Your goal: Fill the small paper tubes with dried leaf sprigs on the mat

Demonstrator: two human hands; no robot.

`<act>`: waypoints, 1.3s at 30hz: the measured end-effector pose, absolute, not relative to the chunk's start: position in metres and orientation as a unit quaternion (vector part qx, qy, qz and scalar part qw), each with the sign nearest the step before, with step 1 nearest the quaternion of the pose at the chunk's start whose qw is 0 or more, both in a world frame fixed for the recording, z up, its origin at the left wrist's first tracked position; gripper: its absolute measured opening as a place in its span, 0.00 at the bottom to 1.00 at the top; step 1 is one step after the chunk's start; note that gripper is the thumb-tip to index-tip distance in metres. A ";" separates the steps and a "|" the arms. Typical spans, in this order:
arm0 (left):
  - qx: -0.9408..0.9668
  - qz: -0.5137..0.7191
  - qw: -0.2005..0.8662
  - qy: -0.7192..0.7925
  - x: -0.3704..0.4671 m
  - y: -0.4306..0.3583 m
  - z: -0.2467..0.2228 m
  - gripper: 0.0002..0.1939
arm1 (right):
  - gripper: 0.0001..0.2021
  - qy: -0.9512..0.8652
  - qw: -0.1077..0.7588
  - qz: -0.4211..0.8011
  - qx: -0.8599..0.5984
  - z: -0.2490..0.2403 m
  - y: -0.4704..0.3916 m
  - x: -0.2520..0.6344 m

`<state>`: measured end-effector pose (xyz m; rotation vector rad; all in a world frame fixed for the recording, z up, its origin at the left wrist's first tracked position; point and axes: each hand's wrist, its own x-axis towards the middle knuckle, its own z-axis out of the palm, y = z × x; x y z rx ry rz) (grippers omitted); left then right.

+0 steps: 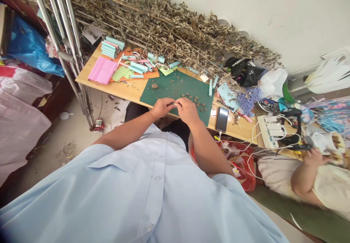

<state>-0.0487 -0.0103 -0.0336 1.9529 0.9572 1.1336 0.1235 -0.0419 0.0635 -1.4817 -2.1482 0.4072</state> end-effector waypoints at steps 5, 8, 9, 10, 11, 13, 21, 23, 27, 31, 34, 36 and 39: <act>0.753 0.428 0.340 0.366 -0.049 -0.012 -0.030 0.15 | 0.08 -0.822 0.221 0.136 -0.507 0.064 -0.042 0.126; 0.755 0.426 0.339 0.365 -0.050 -0.013 -0.028 0.13 | 0.09 -0.829 0.208 0.126 -0.504 0.065 -0.042 0.126; 0.755 0.426 0.340 0.364 -0.050 -0.013 -0.028 0.12 | 0.09 -0.830 0.206 0.125 -0.503 0.065 -0.042 0.126; 0.754 0.427 0.342 0.363 -0.050 -0.014 -0.028 0.12 | 0.09 -0.831 0.207 0.127 -0.500 0.066 -0.042 0.126; 0.753 0.427 0.344 0.363 -0.050 -0.014 -0.029 0.11 | 0.09 -0.831 0.212 0.131 -0.498 0.065 -0.042 0.126; 0.751 0.429 0.345 0.365 -0.049 -0.013 -0.031 0.11 | 0.08 -0.823 0.234 0.141 -0.497 0.064 -0.042 0.126; 0.748 0.438 0.343 0.362 -0.049 -0.011 -0.036 0.11 | 0.07 -0.742 0.289 0.193 -0.574 0.047 -0.046 0.128; 0.748 0.437 0.348 0.358 -0.049 -0.011 -0.034 0.12 | 0.05 -0.741 0.296 0.185 -0.574 0.048 -0.046 0.127; 0.747 0.434 0.349 0.361 -0.049 -0.012 -0.033 0.13 | 0.06 -0.761 0.295 0.162 -0.555 0.056 -0.045 0.123; 0.747 0.438 0.345 0.363 -0.049 -0.012 -0.035 0.14 | 0.06 -0.768 0.276 0.163 -0.555 0.062 -0.042 0.121; 0.748 0.443 0.343 0.355 -0.049 -0.013 -0.035 0.15 | 0.06 -0.755 0.264 0.182 -0.572 0.062 -0.038 0.120; 0.752 0.443 0.341 0.348 -0.049 -0.013 -0.035 0.16 | 0.05 -0.732 0.257 0.207 -0.596 0.059 -0.035 0.120; 0.759 0.443 0.335 0.339 -0.050 -0.012 -0.034 0.16 | 0.04 -0.681 0.264 0.260 -0.631 0.052 -0.030 0.120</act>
